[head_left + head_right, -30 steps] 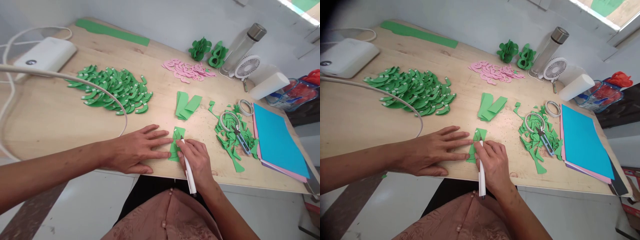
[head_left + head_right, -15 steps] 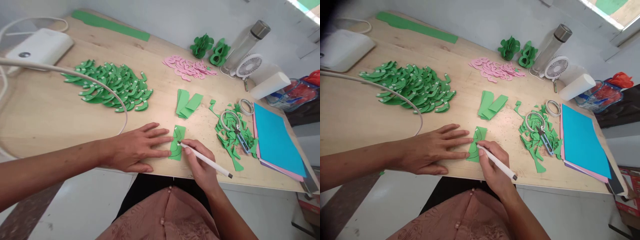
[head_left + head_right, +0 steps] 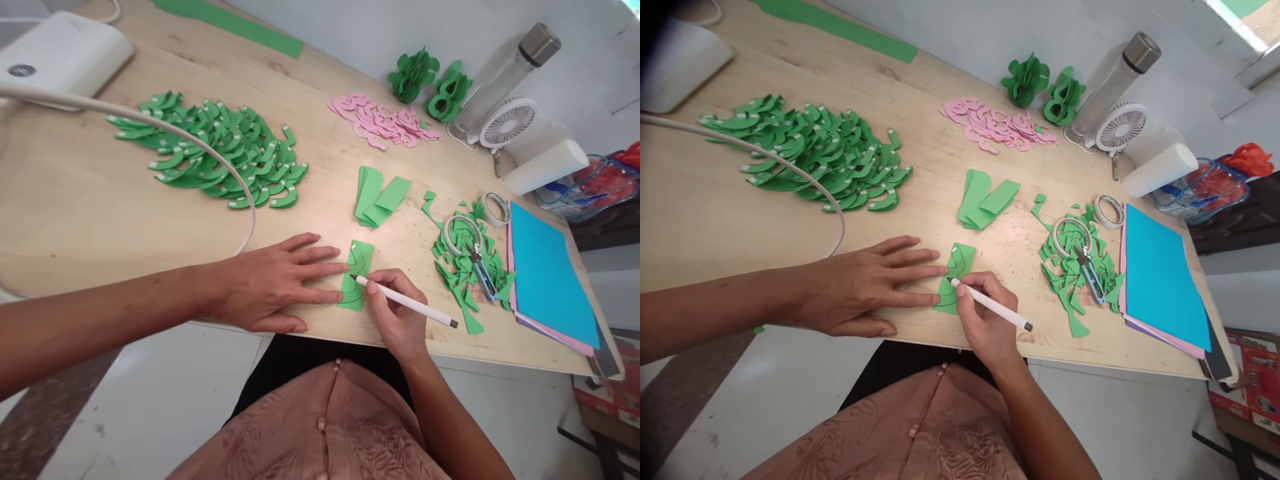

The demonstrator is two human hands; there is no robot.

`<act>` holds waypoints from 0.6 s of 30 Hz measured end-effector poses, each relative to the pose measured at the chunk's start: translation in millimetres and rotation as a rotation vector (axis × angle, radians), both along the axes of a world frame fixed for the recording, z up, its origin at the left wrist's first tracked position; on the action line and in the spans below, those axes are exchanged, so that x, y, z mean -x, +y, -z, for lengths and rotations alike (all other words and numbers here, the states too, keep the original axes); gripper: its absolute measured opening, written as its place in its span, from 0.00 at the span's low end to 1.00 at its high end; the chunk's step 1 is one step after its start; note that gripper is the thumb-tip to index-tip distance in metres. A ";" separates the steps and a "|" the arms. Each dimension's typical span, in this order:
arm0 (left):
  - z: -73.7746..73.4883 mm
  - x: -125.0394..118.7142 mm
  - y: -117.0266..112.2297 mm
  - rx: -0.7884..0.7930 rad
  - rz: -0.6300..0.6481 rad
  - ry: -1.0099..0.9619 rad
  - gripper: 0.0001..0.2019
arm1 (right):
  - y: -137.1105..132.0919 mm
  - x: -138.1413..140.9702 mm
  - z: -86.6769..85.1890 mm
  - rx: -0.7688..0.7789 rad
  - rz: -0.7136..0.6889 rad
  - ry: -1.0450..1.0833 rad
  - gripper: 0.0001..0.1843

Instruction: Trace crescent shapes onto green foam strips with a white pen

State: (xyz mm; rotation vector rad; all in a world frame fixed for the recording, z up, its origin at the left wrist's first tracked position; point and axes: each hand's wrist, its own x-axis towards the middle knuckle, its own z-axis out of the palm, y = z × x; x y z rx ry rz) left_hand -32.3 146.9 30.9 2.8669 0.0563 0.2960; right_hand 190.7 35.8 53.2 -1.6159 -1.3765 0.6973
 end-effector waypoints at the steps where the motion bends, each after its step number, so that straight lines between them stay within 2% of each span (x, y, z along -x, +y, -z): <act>1: 0.3 -0.1 0.0 -0.002 0.000 0.001 0.26 | 0.0 0.4 0.3 0.000 0.004 0.001 0.03; 7: 1.3 0.1 0.0 -0.010 0.002 -0.010 0.26 | -1.0 0.6 1.1 -0.012 -0.020 -0.013 0.03; 11: 0.3 0.6 -0.2 -0.013 0.009 -0.006 0.26 | -6.5 -2.8 -2.3 -0.029 -0.124 -0.037 0.06; 18: 0.3 -0.3 -2.2 0.008 -0.022 -0.020 0.25 | -16.3 -9.3 -0.5 -0.259 -0.289 -0.371 0.15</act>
